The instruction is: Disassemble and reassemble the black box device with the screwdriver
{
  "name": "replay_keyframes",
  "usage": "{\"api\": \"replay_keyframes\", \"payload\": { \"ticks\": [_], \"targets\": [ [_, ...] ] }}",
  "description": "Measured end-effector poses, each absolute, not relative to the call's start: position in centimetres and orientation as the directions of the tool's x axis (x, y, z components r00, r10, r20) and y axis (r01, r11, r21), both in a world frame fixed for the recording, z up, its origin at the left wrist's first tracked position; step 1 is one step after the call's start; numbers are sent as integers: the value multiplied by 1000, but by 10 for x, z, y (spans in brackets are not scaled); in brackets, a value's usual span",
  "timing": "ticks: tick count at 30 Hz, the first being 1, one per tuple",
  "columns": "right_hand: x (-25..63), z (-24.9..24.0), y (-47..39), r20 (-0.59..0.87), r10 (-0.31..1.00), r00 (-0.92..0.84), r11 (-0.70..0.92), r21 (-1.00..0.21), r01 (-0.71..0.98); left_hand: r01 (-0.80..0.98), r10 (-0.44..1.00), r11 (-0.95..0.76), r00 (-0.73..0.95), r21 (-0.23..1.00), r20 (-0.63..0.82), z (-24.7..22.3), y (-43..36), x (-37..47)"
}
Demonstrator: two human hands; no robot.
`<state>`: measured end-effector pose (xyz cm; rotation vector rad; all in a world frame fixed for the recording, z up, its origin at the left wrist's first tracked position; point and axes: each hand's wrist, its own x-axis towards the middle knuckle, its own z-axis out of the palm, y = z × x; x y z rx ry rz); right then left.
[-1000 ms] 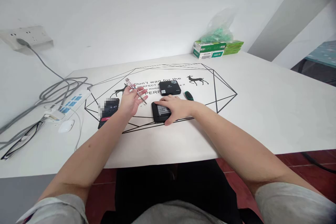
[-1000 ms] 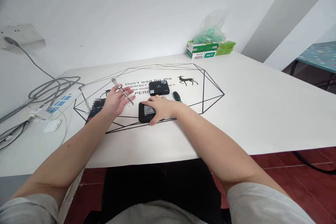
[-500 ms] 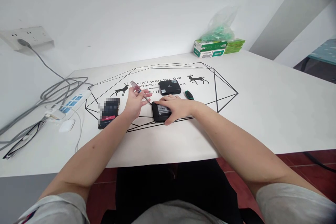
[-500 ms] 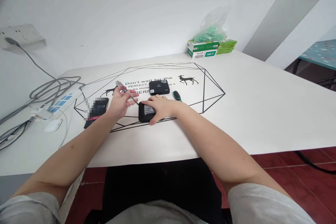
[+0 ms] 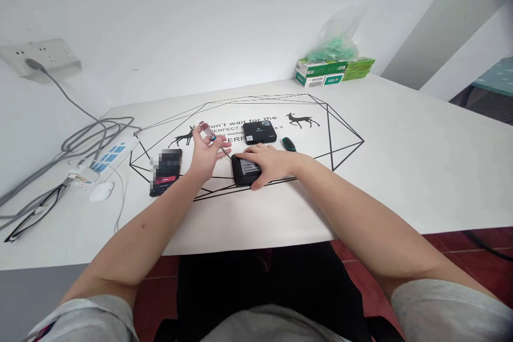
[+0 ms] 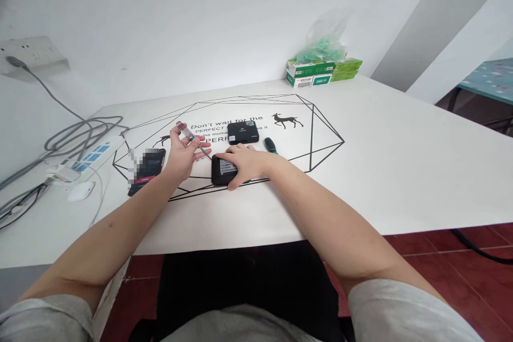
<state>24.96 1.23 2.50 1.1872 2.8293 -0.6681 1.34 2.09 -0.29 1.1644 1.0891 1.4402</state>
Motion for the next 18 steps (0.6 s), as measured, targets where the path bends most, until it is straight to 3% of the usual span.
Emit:
{"api": "replay_keyframes", "payload": {
  "ticks": [11,18],
  "targets": [
    [249,26,12,-167,683,-711,616,-392,683,-35,954,-297,39,954,298,-6,21,7],
    [250,27,11,-166,678,-716,619,-396,679,-37,958,-283,31,958,284,-7,14,11]
  ]
}}
